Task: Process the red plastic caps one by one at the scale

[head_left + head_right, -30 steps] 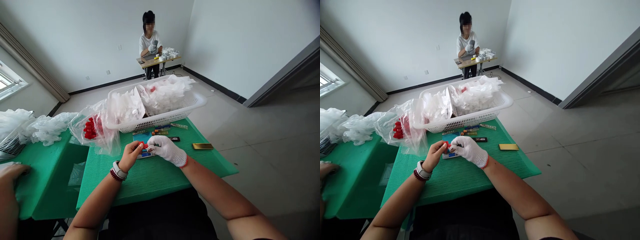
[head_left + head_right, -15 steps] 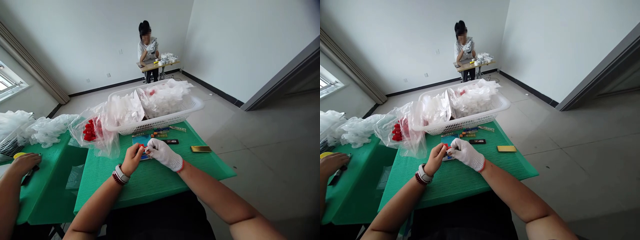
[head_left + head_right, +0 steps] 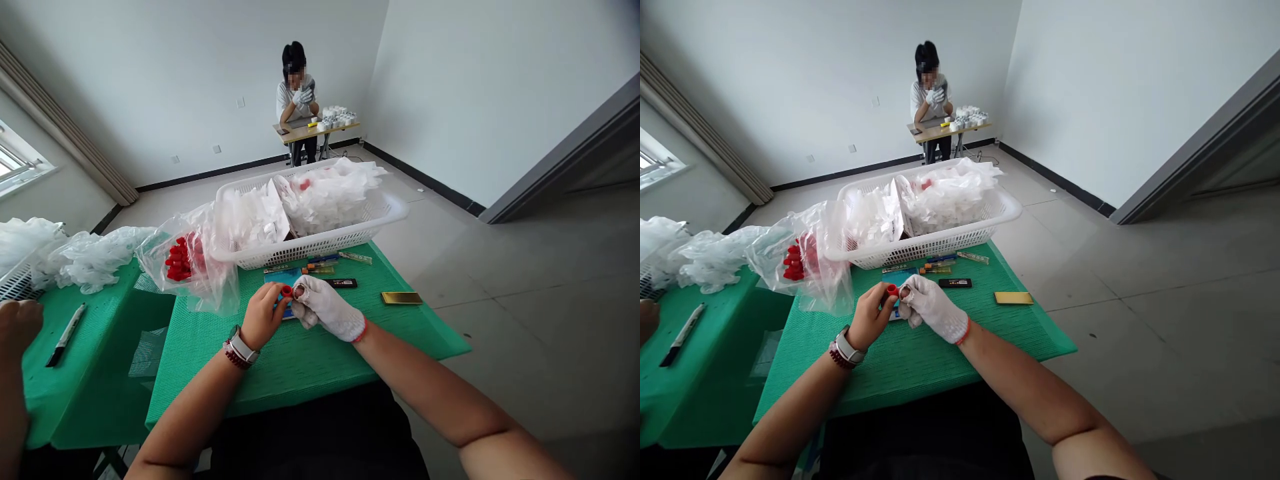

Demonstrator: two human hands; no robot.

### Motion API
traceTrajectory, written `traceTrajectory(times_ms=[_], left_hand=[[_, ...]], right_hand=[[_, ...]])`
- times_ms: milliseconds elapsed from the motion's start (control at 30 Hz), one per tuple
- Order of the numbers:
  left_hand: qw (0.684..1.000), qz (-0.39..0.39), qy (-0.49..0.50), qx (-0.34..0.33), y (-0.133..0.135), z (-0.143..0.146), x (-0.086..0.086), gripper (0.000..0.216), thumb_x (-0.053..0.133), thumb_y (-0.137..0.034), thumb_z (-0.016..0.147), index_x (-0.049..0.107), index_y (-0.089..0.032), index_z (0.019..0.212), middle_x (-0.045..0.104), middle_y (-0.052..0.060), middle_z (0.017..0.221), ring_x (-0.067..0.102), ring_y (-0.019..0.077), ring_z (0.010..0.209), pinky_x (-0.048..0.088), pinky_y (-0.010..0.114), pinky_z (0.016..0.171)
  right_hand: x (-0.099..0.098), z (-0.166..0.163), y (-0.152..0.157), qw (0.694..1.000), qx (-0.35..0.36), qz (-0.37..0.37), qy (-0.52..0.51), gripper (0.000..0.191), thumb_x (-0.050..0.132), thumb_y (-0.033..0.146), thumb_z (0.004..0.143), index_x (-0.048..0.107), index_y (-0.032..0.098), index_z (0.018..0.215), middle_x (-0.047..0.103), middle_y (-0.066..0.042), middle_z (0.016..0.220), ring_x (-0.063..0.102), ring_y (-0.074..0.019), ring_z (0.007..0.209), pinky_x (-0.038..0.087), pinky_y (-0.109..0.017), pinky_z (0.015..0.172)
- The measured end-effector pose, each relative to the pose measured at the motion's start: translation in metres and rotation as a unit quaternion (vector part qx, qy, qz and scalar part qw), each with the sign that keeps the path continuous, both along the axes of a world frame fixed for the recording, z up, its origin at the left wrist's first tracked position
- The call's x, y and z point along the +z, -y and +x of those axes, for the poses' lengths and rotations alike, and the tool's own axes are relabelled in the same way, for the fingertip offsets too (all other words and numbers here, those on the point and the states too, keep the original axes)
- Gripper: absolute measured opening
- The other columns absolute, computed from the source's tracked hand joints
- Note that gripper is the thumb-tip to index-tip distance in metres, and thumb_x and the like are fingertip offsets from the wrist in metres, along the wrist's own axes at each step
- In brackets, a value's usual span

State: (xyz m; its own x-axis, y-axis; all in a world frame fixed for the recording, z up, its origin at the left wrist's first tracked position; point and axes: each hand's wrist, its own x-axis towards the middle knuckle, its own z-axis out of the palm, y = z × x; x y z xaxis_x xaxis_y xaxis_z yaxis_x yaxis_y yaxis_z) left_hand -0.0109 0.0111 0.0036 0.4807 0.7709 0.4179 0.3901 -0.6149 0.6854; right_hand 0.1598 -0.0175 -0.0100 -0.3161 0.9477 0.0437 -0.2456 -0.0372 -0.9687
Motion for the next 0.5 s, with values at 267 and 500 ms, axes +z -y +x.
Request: traceTrajectory(times_ms=[267, 500], left_hand=[[0.978, -0.193, 0.08, -0.018, -0.0004, 0.0055, -0.0082, 0.048, 0.032, -0.055, 0.096, 0.039, -0.02, 0.064, 0.038, -0.002, 0.06, 0.035, 0.0126, 0.055, 0.029, 0.026, 0.053], [0.999, 0.002, -0.029, -0.024, -0.002, -0.0001, -0.0039, 0.024, 0.042, -0.038, 0.096, 0.053, -0.02, 0.086, 0.055, 0.004, 0.082, 0.05, 0.0176, 0.073, 0.039, 0.028, 0.068]], right_hand=[[-0.0016, 0.0025, 0.001, 0.896, -0.117, 0.311, 0.293, 0.026, 0.059, 0.042, 0.087, 0.051, 0.023, 0.072, 0.054, 0.0, 0.067, 0.05, -0.0154, 0.066, 0.039, -0.029, 0.067], [-0.0001, 0.0027, -0.001, 0.995, 0.004, 0.035, 0.088, 0.033, 0.047, 0.055, 0.091, 0.042, 0.024, 0.083, 0.051, 0.005, 0.059, 0.043, -0.0108, 0.047, 0.035, -0.022, 0.044]])
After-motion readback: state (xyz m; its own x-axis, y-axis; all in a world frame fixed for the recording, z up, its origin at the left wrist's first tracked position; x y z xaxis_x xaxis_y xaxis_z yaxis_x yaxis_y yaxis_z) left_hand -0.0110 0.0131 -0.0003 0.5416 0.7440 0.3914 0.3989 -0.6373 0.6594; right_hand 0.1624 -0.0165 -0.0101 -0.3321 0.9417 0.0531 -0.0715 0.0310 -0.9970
